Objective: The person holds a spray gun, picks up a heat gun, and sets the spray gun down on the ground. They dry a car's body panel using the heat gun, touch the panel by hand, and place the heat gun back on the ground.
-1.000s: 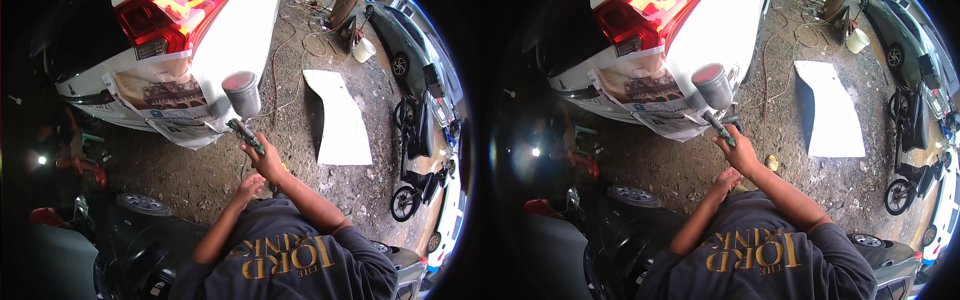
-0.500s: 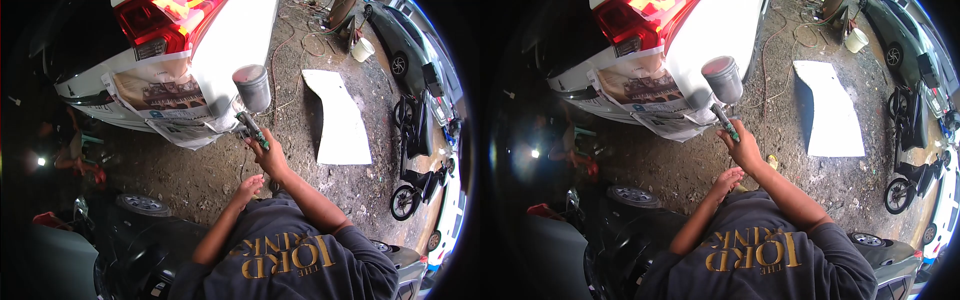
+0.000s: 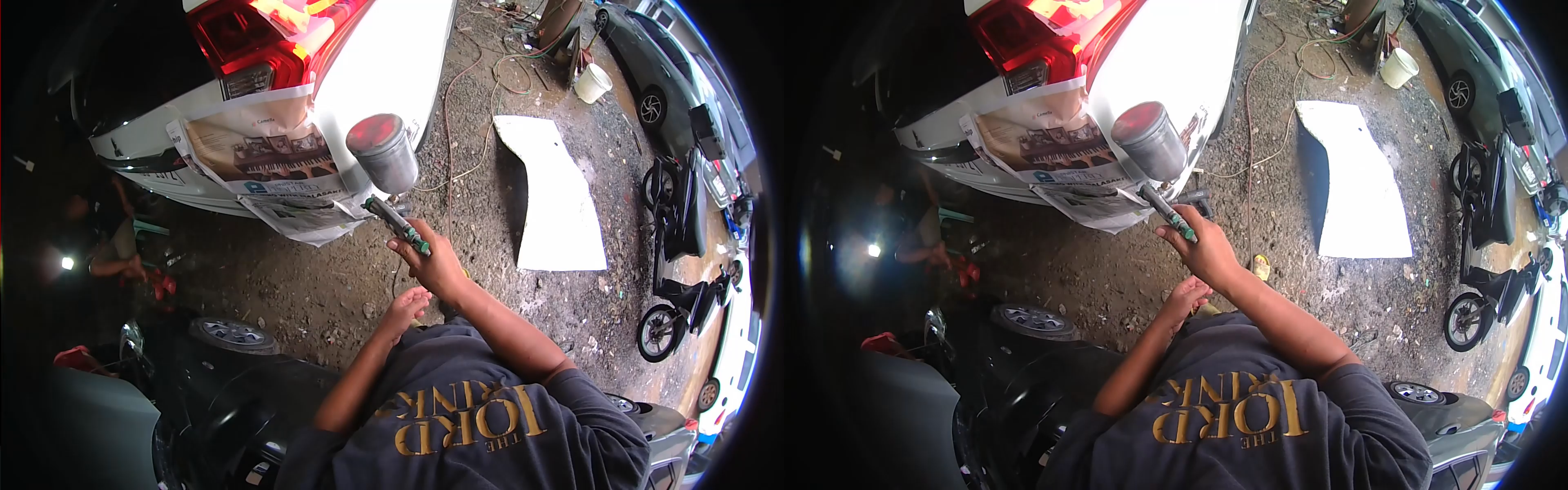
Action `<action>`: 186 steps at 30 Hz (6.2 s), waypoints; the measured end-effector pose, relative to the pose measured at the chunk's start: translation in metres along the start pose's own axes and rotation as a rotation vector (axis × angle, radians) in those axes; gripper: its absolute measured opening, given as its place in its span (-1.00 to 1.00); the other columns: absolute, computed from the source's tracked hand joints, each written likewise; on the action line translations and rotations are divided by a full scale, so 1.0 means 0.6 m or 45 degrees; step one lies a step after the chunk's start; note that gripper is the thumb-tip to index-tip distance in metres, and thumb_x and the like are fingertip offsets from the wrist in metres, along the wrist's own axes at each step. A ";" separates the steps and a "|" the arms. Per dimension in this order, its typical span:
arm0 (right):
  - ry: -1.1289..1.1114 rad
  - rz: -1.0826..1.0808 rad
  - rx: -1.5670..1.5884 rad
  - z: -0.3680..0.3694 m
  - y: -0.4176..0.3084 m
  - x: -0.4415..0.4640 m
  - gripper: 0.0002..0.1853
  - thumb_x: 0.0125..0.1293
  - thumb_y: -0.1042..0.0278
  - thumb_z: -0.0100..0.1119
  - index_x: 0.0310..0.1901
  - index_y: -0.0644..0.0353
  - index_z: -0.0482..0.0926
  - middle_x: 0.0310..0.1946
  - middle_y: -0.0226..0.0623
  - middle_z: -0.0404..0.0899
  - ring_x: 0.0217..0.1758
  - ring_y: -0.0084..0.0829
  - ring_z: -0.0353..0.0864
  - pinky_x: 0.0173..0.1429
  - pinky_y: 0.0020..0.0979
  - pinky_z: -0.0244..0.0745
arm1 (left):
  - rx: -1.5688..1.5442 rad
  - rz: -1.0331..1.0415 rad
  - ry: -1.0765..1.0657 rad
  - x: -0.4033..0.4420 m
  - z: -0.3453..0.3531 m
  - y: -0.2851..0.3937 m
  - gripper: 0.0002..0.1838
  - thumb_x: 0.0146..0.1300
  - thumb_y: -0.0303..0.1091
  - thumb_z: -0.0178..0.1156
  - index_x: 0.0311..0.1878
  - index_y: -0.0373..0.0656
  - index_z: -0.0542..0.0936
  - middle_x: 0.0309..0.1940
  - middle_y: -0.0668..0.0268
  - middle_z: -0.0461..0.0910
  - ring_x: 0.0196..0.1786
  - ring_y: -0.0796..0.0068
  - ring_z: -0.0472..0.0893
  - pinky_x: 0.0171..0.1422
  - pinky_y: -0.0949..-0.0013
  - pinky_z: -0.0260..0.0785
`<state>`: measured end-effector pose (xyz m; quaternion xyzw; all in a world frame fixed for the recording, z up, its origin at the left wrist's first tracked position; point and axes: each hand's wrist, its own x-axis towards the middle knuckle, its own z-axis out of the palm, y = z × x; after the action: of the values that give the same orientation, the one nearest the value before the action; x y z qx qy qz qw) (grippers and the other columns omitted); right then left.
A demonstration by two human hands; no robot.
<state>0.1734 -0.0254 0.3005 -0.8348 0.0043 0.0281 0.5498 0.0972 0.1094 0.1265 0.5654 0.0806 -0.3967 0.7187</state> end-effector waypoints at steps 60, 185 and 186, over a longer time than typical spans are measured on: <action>-0.139 -0.277 -0.402 -0.444 0.260 -0.019 -0.32 0.34 0.38 0.40 0.48 0.03 0.41 0.33 0.01 0.53 0.22 0.09 0.64 0.23 -0.12 0.60 | 0.903 -0.356 0.324 0.130 -0.015 -0.379 -0.40 0.34 0.03 0.25 0.26 -0.26 0.62 0.15 -0.16 0.66 0.24 -0.07 0.65 0.33 0.06 0.49; 0.020 0.240 0.098 0.133 0.346 -0.002 -0.65 0.46 0.16 0.34 0.02 0.22 0.48 -0.45 -0.40 0.52 -0.53 -0.57 0.47 -0.42 -0.42 0.43 | 0.249 0.612 1.056 -0.098 0.034 -0.142 -0.55 0.22 -0.34 0.47 0.13 -0.32 0.63 0.03 0.03 0.70 0.07 0.04 0.70 0.15 0.11 0.51; 0.021 0.246 0.078 0.133 0.346 -0.002 -0.65 0.46 0.16 0.34 0.03 0.22 0.48 -0.45 -0.39 0.53 -0.52 -0.56 0.48 -0.42 -0.41 0.44 | 0.244 0.631 1.057 -0.097 0.034 -0.142 -0.55 0.22 -0.34 0.48 0.12 -0.32 0.63 0.02 0.03 0.70 0.06 0.05 0.70 0.14 0.11 0.51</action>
<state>0.1610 -0.0344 0.0789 -0.8135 0.0901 0.0739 0.5698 -0.0051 0.1157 0.1028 0.7414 0.1866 0.0394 0.6433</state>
